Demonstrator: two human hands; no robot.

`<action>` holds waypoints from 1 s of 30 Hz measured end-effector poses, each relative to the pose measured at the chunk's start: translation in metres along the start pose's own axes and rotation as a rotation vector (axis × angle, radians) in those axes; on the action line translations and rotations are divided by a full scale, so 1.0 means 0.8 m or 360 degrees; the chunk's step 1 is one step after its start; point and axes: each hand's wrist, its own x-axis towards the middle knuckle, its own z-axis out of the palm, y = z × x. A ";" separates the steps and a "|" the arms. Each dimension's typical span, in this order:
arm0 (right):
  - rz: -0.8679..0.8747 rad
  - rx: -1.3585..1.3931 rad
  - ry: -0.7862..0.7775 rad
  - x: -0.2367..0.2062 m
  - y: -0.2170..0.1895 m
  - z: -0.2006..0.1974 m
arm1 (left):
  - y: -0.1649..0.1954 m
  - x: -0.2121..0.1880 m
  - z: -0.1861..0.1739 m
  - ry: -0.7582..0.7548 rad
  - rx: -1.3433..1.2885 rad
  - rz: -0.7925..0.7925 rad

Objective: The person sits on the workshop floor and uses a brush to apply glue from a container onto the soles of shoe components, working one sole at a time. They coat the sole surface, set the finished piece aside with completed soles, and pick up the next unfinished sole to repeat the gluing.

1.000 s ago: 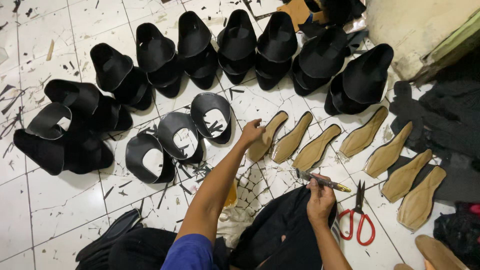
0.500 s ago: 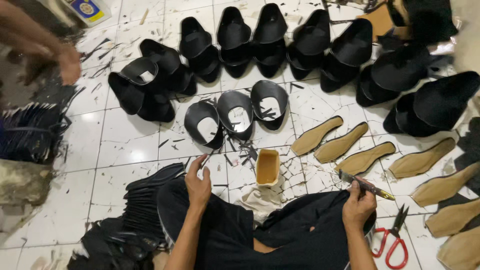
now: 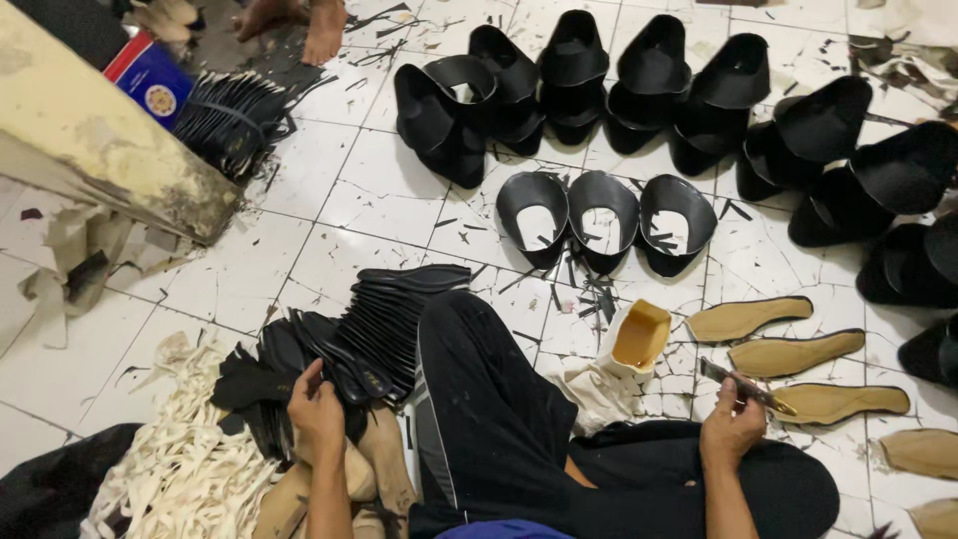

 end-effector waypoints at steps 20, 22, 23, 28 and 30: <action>0.0010 -0.0039 -0.0044 -0.015 -0.009 0.002 | -0.004 0.023 -0.037 0.0214 0.0202 -0.0204; -0.0062 -0.0043 -0.0045 -0.017 -0.008 0.001 | -0.001 0.017 -0.020 0.0178 0.0281 -0.0142; -0.0063 -0.0068 -0.0040 -0.018 -0.007 0.001 | 0.002 0.015 -0.008 0.0154 0.0248 -0.0050; -0.0139 -0.0194 -0.0027 -0.019 -0.003 0.001 | 0.014 0.019 0.051 -0.0052 0.0385 0.0140; -0.0091 -0.0110 -0.0036 -0.019 -0.002 0.002 | 0.017 0.024 0.072 -0.0113 0.0510 0.0225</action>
